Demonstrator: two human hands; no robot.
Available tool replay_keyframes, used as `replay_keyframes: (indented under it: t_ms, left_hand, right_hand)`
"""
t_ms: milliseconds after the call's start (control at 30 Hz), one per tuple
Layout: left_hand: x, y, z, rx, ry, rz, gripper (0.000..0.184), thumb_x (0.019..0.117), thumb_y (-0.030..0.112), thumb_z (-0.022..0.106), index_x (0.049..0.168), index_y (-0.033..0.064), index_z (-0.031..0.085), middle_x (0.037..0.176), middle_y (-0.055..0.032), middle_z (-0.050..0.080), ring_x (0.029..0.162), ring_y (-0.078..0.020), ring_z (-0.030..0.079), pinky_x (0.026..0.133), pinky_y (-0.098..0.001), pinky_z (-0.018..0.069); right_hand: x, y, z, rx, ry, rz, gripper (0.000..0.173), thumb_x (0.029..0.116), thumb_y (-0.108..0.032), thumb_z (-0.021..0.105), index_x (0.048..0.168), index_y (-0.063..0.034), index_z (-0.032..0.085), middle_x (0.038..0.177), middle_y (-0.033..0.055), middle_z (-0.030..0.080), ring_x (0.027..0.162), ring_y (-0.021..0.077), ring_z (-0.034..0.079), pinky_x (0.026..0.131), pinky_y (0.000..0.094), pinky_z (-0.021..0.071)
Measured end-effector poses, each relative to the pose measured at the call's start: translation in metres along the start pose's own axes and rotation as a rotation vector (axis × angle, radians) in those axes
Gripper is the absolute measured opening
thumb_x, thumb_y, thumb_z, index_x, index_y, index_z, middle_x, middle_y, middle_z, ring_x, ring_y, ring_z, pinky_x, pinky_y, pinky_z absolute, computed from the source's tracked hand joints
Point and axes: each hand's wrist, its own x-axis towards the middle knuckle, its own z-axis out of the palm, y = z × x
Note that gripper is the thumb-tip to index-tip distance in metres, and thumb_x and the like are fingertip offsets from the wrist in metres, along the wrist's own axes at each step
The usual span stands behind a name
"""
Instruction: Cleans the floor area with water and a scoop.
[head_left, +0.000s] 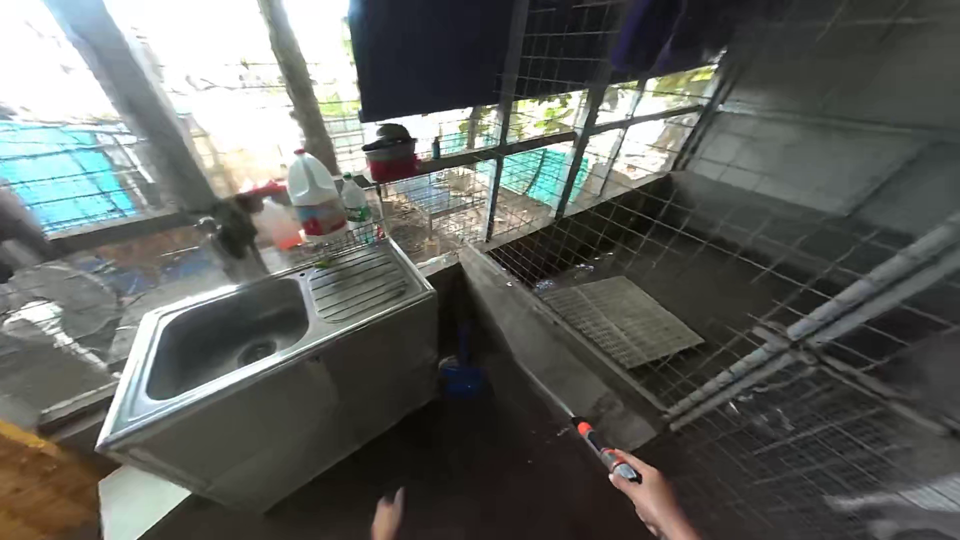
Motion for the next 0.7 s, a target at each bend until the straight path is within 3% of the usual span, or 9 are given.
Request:
replay_keyframes:
  t_ms: [133, 233, 333, 433, 500, 600, 700]
  left_hand:
    - [-0.019, 0.203, 0.126, -0.199, -0.229, 0.296, 0.062, 0.1074, 0.041, 0.053, 0.151, -0.0017, 0.043, 0.147, -0.0301, 0.051, 0.138, -0.0440, 0.049, 0.114, -0.0602, 0.0392]
    - [-0.059, 0.350, 0.220, -0.287, -0.479, 0.461, 0.063, 0.1107, 0.037, 0.045, 0.156, -0.0043, 0.031, 0.152, -0.0321, 0.043, 0.140, -0.0440, 0.045, 0.114, -0.0576, 0.0384]
    - [-0.106, 0.449, 0.297, -0.261, -0.627, 0.446, 0.060, 0.1125, 0.035, 0.041, 0.157, -0.0033, 0.028, 0.149, -0.0338, 0.043, 0.133, -0.0438, 0.049, 0.108, -0.0554, 0.0426]
    - [-0.123, 0.495, 0.376, -0.196, -0.639, 0.499, 0.050, 0.1123, 0.022, 0.041, 0.152, -0.0073, 0.033, 0.139, -0.0336, 0.051, 0.121, -0.0403, 0.056, 0.102, -0.0506, 0.0465]
    - [-0.129, 0.510, 0.413, -0.147, -0.641, 0.526, 0.049, 0.1109, 0.014, 0.041, 0.153, -0.0076, 0.029, 0.139, -0.0337, 0.051, 0.123, -0.0402, 0.056, 0.103, -0.0498, 0.0469]
    - [-0.144, 0.525, 0.441, -0.071, -0.616, 0.550, 0.043, 0.1075, 0.008, 0.044, 0.146, -0.0097, 0.039, 0.136, -0.0340, 0.053, 0.125, -0.0423, 0.055, 0.104, -0.0536, 0.0455]
    - [-0.151, 0.539, 0.466, -0.076, -0.610, 0.555, 0.042, 0.1069, 0.006, 0.046, 0.146, -0.0090, 0.042, 0.135, -0.0334, 0.055, 0.123, -0.0417, 0.057, 0.103, -0.0532, 0.0465]
  right_hand:
    - [-0.018, -0.014, -0.040, 0.065, 0.049, -0.009, 0.057, 0.0967, -0.013, 0.072, 0.150, -0.0070, 0.052, 0.125, 0.0276, 0.066, 0.087, 0.0368, 0.069, 0.079, 0.0522, 0.0556]
    - [-0.045, -0.030, -0.092, 0.099, 0.139, -0.008, 0.058, 0.0966, -0.013, 0.071, 0.150, -0.0041, 0.051, 0.129, 0.0280, 0.065, 0.098, 0.0399, 0.070, 0.090, 0.0540, 0.0544]
    - [-0.059, -0.035, -0.135, 0.103, 0.207, 0.007, 0.059, 0.0963, -0.013, 0.071, 0.150, -0.0026, 0.050, 0.131, 0.0274, 0.066, 0.114, 0.0414, 0.067, 0.104, 0.0548, 0.0491]
    - [-0.054, -0.027, -0.166, 0.138, 0.244, 0.034, 0.058, 0.0963, -0.012, 0.070, 0.150, -0.0006, 0.050, 0.133, 0.0263, 0.065, 0.121, 0.0396, 0.065, 0.109, 0.0525, 0.0462]
    - [-0.044, -0.017, -0.180, 0.146, 0.277, 0.049, 0.058, 0.0956, -0.012, 0.071, 0.149, -0.0005, 0.051, 0.136, 0.0245, 0.064, 0.123, 0.0375, 0.064, 0.110, 0.0503, 0.0458]
    - [-0.028, -0.006, -0.196, 0.174, 0.344, 0.073, 0.057, 0.0952, -0.011, 0.071, 0.148, 0.0003, 0.052, 0.134, 0.0245, 0.065, 0.122, 0.0376, 0.065, 0.110, 0.0497, 0.0464]
    - [-0.014, 0.000, -0.208, 0.206, 0.360, 0.088, 0.057, 0.0951, -0.010, 0.071, 0.148, -0.0003, 0.052, 0.135, 0.0236, 0.065, 0.122, 0.0373, 0.066, 0.109, 0.0499, 0.0468]
